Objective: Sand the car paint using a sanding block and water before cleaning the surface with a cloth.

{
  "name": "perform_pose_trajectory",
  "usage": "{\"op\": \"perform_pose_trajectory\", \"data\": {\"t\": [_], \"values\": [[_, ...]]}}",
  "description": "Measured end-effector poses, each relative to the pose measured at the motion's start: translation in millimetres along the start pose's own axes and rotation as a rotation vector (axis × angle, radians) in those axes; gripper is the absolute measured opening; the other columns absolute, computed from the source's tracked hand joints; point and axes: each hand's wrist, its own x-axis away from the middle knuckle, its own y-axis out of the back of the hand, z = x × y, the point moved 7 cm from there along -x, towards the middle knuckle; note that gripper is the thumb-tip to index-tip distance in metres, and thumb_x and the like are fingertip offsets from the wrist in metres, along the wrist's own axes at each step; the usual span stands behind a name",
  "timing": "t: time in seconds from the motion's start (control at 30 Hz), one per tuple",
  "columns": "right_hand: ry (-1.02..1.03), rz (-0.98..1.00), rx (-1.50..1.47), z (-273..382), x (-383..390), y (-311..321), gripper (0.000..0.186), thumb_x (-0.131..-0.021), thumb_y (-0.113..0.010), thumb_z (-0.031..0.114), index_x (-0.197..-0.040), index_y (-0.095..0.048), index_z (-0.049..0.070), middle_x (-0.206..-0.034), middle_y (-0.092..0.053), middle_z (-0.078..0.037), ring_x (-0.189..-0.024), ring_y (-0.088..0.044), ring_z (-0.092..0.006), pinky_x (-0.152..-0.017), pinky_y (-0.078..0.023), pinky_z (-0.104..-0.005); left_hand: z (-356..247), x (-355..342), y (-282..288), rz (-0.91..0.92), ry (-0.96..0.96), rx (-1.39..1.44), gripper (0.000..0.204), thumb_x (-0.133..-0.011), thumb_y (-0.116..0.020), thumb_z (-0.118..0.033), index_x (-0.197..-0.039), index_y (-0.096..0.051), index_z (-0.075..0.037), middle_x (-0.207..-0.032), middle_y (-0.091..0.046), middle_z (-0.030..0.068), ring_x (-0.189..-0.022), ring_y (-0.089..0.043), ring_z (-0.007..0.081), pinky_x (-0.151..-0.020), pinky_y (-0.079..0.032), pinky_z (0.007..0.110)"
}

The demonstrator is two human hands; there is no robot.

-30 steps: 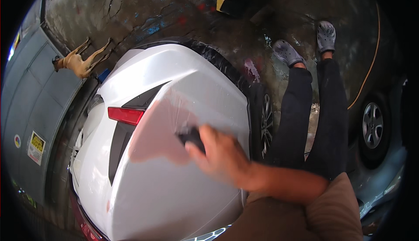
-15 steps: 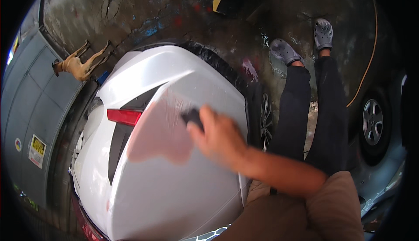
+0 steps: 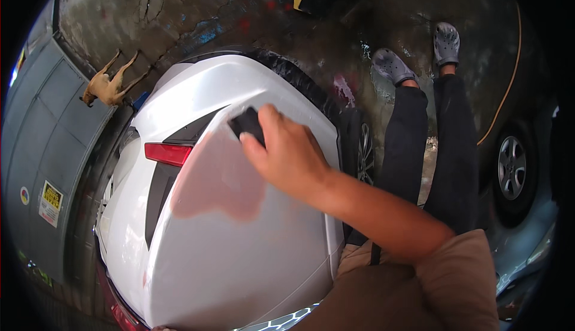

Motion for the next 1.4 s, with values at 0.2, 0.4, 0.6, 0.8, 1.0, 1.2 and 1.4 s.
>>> {"op": "perform_pose_trajectory", "data": {"t": [0.2,0.4,0.6,0.8,1.0,1.2,1.4], "values": [[0.15,0.08,-0.009,27.1,28.3,-10.6,0.027,-0.089,-0.066,0.018,-0.101,-0.05,0.0,-0.081,-0.064,-0.022,-0.071,-0.066,-0.0413,-0.063,-0.055,-0.0484,2.6,8.2,4.9,0.012,-0.001,0.025,0.035,-0.098,-0.059,-0.036,-0.104,-0.064,-0.002,-0.088,-0.061,0.0081,-0.079,-0.055,0.0261,-0.094,-0.044,0.06],[0.155,0.023,0.026,27.4,21.2,-7.3,0.022,-0.089,-0.065,0.016,-0.097,-0.052,-0.001,-0.08,-0.065,-0.021,-0.072,-0.067,-0.0392,-0.064,-0.057,-0.0446,0.9,-2.0,-0.1,0.073,0.028,0.003,0.034,-0.098,-0.059,-0.036,-0.103,-0.064,-0.002,-0.088,-0.062,0.0076,-0.083,-0.056,0.028,-0.094,-0.043,0.06],[0.143,0.011,0.079,7.2,-4.3,0.4,0.025,-0.083,-0.071,0.014,-0.094,-0.052,0.002,-0.082,-0.065,-0.02,-0.076,-0.068,-0.0385,-0.067,-0.057,-0.0455,-1.0,-0.9,-1.7,0.008,0.03,-0.05,0.036,-0.098,-0.06,-0.037,-0.102,-0.065,-0.002,-0.088,-0.062,0.0075,-0.084,-0.057,0.0283,-0.096,-0.044,0.058],[0.264,0.046,0.024,19.1,31.5,-5.4,0.025,-0.085,-0.07,0.016,-0.096,-0.053,0.001,-0.083,-0.065,-0.022,-0.073,-0.068,-0.0395,-0.064,-0.056,-0.046,4.1,10.9,1.8,-0.002,-0.061,-0.046,0.037,-0.097,-0.06,-0.038,-0.105,-0.065,-0.002,-0.089,-0.063,0.0081,-0.085,-0.058,0.0277,-0.094,-0.045,0.056],[0.324,0.027,-0.113,41.1,62.8,-6.1,0.022,-0.086,-0.069,0.018,-0.09,-0.052,0.003,-0.081,-0.064,-0.022,-0.07,-0.065,-0.0416,-0.061,-0.053,-0.0464,-8.2,10.9,-0.7,-0.032,-0.393,-0.097,0.033,-0.097,-0.062,-0.029,-0.109,-0.065,0.001,-0.09,-0.065,0.008,-0.073,-0.056,0.02,-0.084,-0.047,0.048],[-0.024,-0.114,0.18,-20.2,-32.9,38.8,0.028,-0.088,-0.066,0.023,-0.097,-0.052,0.0,-0.084,-0.067,-0.026,-0.081,-0.067,-0.045,-0.07,-0.053,-0.0516,3.3,13.7,-15.5,0.116,0.379,0.12,0.041,-0.093,-0.065,-0.016,-0.129,-0.06,0.003,-0.071,-0.054,0.0073,-0.058,-0.047,0.0171,-0.056,-0.034,0.028],[0.069,-0.23,0.263,18.3,-4.3,160.4,0.031,-0.087,-0.066,0.025,-0.097,-0.052,0.0,-0.087,-0.067,-0.027,-0.086,-0.065,-0.0474,-0.074,-0.051,-0.0536,-8.3,-3.7,-37.2,0.207,0.355,0.105,0.045,-0.079,-0.075,-0.009,-0.123,-0.064,-0.003,-0.085,-0.065,0.0124,-0.066,-0.059,0.0285,-0.06,-0.046,0.037]]}}
